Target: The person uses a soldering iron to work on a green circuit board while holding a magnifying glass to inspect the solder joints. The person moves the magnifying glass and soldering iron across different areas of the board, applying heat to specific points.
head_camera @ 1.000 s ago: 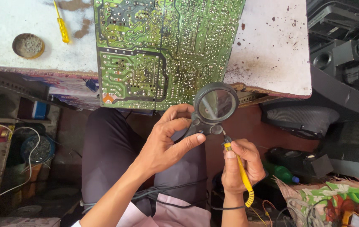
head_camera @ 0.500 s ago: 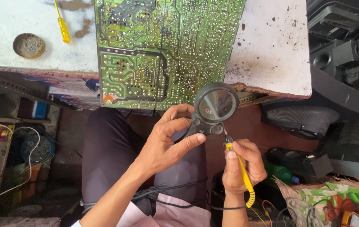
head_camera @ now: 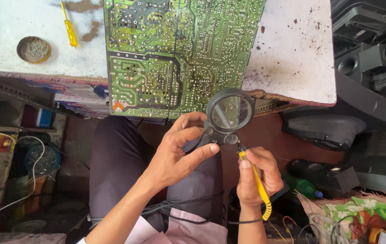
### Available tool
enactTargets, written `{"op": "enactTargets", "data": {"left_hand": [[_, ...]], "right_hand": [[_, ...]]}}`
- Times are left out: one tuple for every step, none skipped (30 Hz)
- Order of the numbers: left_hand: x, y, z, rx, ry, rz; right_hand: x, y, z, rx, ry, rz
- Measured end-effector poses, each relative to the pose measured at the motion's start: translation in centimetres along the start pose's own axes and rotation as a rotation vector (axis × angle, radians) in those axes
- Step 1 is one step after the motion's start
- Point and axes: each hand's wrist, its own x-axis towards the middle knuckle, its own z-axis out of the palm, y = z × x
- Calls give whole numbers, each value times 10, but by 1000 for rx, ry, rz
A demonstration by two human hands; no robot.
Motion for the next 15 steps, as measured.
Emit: {"op": "enactTargets", "data": {"left_hand": [[0,0,0,0,1,-1],[0,0,0,-1,1,-3],[-1,0,0,-6,0,-5],[-1,0,-1,-11,-2,-5],[0,0,-1,-15,-4,-3],[-1,0,-1,-9,-3,-6],[-1,0,-1,-3,-1,-9],[-1,0,-1,3,-1,-10],[0,-1,-1,4,0,-9],[0,-1,-1,4,1,-8],[0,-1,-1,4,3,-9],[-1,-1,-1,0,3,-12],[-1,0,-1,-4,3,-14],[-1,0,-1,-9,2,-17],[-1,0,-1,-11,1,-18]], "right_hand": [[0,1,0,10,3,0],[-1,2,1,37,10,14],[-2,2,1,64,17,29],[-2,3,1,91,24,42],[-3,5,0,115,25,54],[-4,5,-1,138,25,69],[-5,6,-2,162,25,84],[-6,7,-2,190,41,103],[-7,9,-2,218,56,122],[-8,11,-3,245,71,140],[-9,13,-3,273,82,164],[-9,15,-3,302,94,186],[-10,16,-4,330,107,208],[-11,18,-4,342,120,218],[-11,19,-4,353,133,228]]}}
